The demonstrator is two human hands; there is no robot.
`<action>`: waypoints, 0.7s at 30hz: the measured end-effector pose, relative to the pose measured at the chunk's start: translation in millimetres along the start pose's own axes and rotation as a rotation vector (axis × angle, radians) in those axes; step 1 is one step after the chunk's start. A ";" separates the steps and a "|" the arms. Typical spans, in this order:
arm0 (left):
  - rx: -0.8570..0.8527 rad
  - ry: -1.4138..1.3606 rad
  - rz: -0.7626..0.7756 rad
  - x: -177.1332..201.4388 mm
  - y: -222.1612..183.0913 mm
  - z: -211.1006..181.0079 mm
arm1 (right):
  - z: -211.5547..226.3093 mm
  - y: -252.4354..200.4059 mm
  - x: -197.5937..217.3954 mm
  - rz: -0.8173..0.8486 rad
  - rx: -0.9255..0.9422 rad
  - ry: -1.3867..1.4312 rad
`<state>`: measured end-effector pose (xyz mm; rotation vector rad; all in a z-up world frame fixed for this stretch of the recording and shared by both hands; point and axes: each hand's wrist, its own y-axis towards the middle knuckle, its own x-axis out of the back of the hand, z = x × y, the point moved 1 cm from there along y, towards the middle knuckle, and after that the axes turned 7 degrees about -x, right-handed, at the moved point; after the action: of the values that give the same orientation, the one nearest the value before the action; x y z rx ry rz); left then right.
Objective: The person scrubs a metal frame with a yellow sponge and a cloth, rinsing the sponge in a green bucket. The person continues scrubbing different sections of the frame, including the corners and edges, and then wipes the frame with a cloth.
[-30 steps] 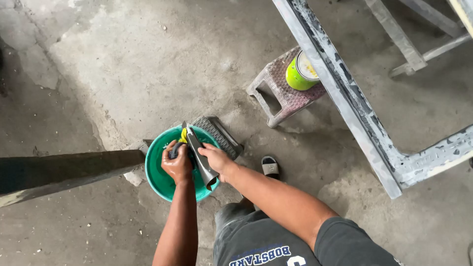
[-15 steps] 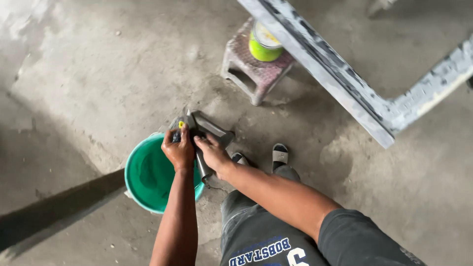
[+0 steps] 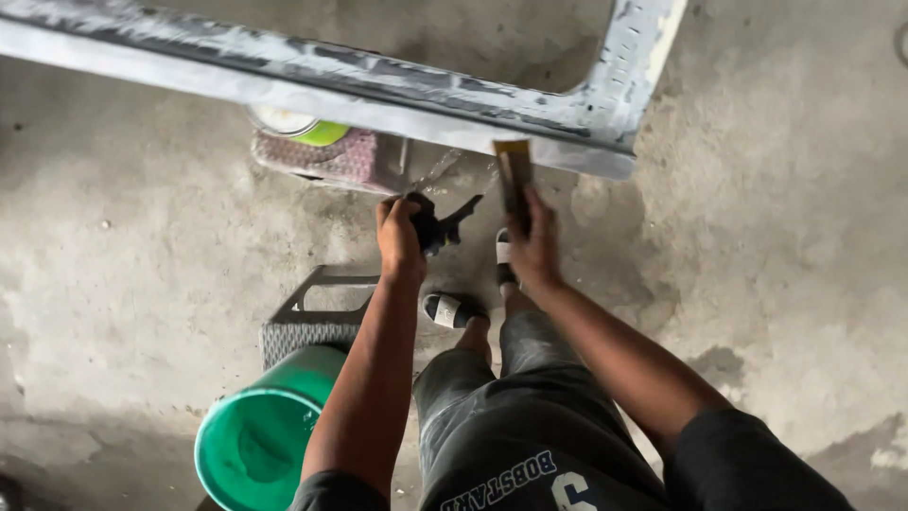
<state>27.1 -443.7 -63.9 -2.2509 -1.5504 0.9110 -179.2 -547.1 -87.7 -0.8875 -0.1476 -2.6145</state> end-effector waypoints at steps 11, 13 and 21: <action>-0.656 0.665 0.313 -163.4 57.1 29.2 | -81.7 69.7 79.3 -0.236 -0.183 -0.334; -0.863 0.964 0.372 -165.8 64.7 37.2 | -81.0 73.3 70.0 -0.267 -0.234 -0.332; -1.089 1.680 0.748 -114.4 99.3 50.0 | -53.4 67.3 7.6 -0.398 -0.360 -0.275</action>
<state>43.2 -593.7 -115.8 -2.5659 -0.2201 -1.8410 -189.3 -623.3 -127.0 -1.4755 0.0897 -2.9219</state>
